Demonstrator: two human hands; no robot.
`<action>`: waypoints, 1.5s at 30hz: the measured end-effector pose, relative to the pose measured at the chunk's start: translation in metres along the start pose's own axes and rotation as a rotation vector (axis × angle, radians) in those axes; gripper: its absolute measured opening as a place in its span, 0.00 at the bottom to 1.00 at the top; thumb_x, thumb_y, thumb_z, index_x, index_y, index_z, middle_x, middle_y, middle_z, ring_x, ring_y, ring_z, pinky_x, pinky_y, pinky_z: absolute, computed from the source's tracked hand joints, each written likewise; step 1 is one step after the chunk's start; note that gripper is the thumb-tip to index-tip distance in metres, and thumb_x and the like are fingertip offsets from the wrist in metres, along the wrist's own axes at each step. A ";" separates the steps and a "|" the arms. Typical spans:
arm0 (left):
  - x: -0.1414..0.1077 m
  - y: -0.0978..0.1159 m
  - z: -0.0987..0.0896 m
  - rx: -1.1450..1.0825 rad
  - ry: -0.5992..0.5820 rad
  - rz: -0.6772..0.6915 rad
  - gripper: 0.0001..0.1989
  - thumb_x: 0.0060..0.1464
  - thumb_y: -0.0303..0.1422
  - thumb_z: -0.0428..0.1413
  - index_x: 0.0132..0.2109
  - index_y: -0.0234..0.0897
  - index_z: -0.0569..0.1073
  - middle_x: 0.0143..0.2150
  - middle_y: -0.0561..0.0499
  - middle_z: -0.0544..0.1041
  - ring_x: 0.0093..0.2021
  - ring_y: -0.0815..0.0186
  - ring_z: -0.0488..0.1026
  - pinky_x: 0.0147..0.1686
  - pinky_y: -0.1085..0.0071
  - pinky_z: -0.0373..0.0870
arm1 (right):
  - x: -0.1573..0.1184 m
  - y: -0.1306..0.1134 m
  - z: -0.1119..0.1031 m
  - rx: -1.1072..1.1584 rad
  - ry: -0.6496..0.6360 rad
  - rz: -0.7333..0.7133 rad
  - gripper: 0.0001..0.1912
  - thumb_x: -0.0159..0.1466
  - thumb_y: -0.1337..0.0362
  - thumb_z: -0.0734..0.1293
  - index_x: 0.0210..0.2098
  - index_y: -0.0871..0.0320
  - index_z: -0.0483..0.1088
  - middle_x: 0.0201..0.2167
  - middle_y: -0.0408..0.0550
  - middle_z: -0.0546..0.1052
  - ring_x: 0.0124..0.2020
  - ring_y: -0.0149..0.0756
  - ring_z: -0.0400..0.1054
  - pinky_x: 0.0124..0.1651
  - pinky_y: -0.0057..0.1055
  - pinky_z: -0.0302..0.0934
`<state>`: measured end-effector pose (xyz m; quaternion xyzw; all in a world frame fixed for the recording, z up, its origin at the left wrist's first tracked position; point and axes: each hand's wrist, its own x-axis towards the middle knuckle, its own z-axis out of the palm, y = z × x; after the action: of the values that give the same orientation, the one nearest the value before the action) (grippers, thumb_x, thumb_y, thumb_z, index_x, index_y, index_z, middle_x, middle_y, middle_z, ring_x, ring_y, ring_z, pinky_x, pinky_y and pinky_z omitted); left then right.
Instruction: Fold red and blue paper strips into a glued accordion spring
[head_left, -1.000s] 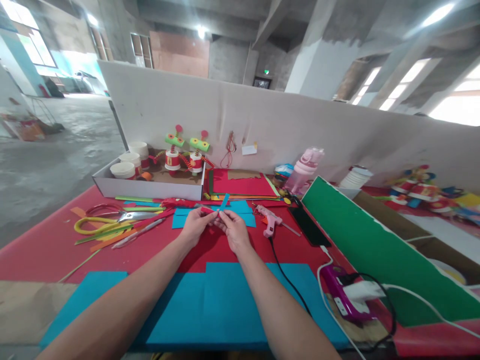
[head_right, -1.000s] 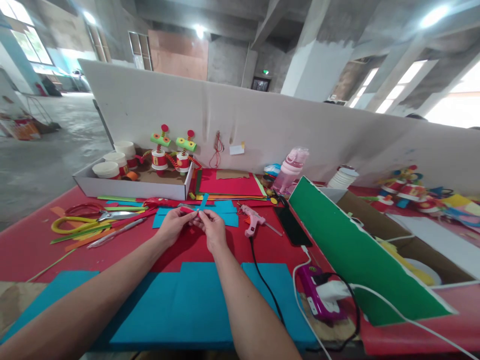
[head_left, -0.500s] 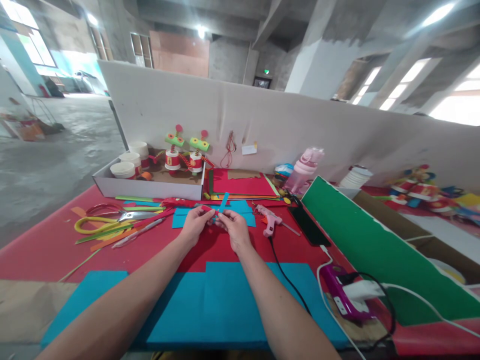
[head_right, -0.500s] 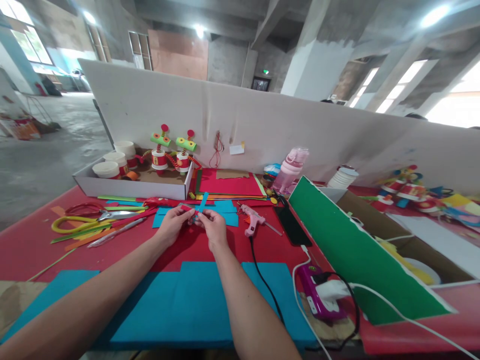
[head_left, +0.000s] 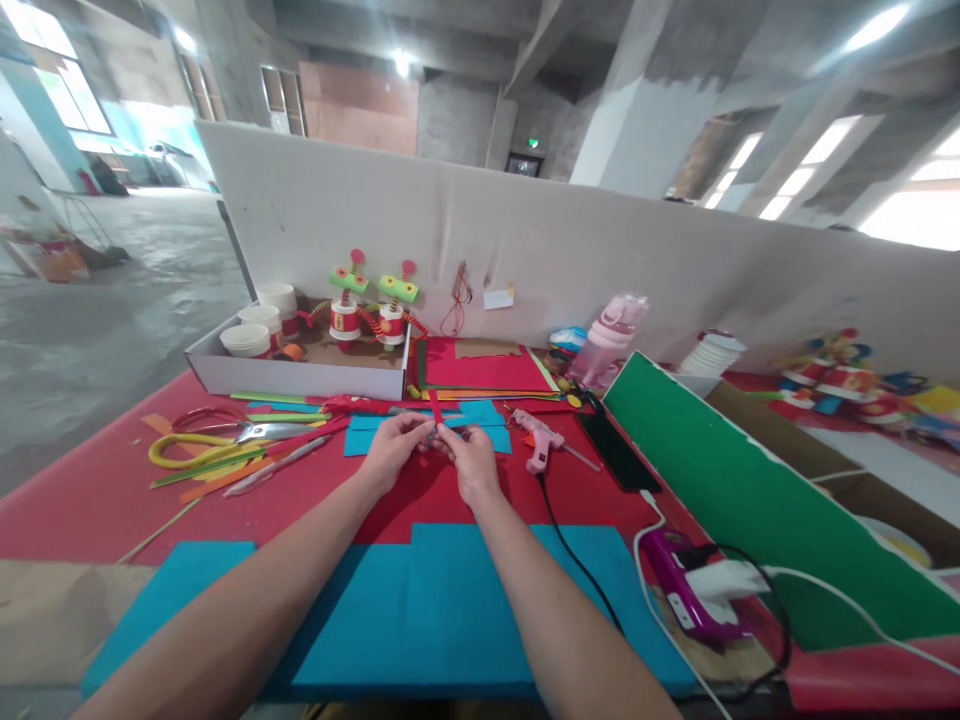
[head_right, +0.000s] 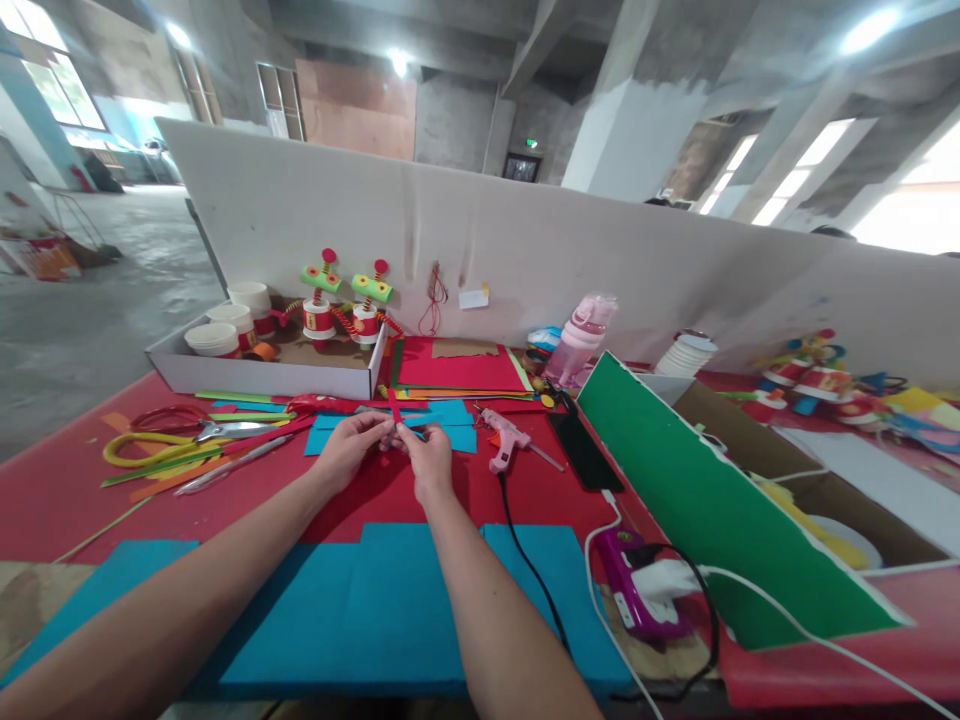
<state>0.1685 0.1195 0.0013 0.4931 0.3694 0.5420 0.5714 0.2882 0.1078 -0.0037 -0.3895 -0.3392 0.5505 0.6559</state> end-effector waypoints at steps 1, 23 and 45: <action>0.000 -0.001 0.000 0.010 -0.006 -0.006 0.15 0.42 0.40 0.64 0.33 0.31 0.76 0.23 0.51 0.73 0.23 0.72 0.65 0.25 0.75 0.62 | 0.000 0.000 0.000 -0.012 -0.016 -0.001 0.12 0.46 0.61 0.75 0.26 0.60 0.72 0.22 0.44 0.78 0.23 0.34 0.73 0.34 0.32 0.69; -0.001 0.001 0.001 0.028 0.027 -0.036 0.15 0.40 0.40 0.65 0.31 0.32 0.76 0.24 0.51 0.74 0.21 0.72 0.66 0.21 0.76 0.62 | -0.005 -0.004 0.000 -0.046 -0.075 -0.009 0.11 0.48 0.60 0.74 0.28 0.60 0.73 0.23 0.44 0.78 0.25 0.37 0.74 0.35 0.35 0.70; -0.001 0.006 0.003 -0.116 0.053 -0.076 0.14 0.36 0.36 0.67 0.28 0.31 0.75 0.22 0.51 0.74 0.22 0.73 0.66 0.24 0.75 0.62 | -0.003 -0.007 -0.005 0.150 -0.165 0.122 0.17 0.42 0.62 0.78 0.29 0.57 0.71 0.23 0.40 0.76 0.26 0.30 0.71 0.37 0.30 0.69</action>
<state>0.1698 0.1180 0.0078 0.4303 0.3708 0.5534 0.6091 0.2950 0.1035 -0.0001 -0.3124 -0.3255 0.6436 0.6183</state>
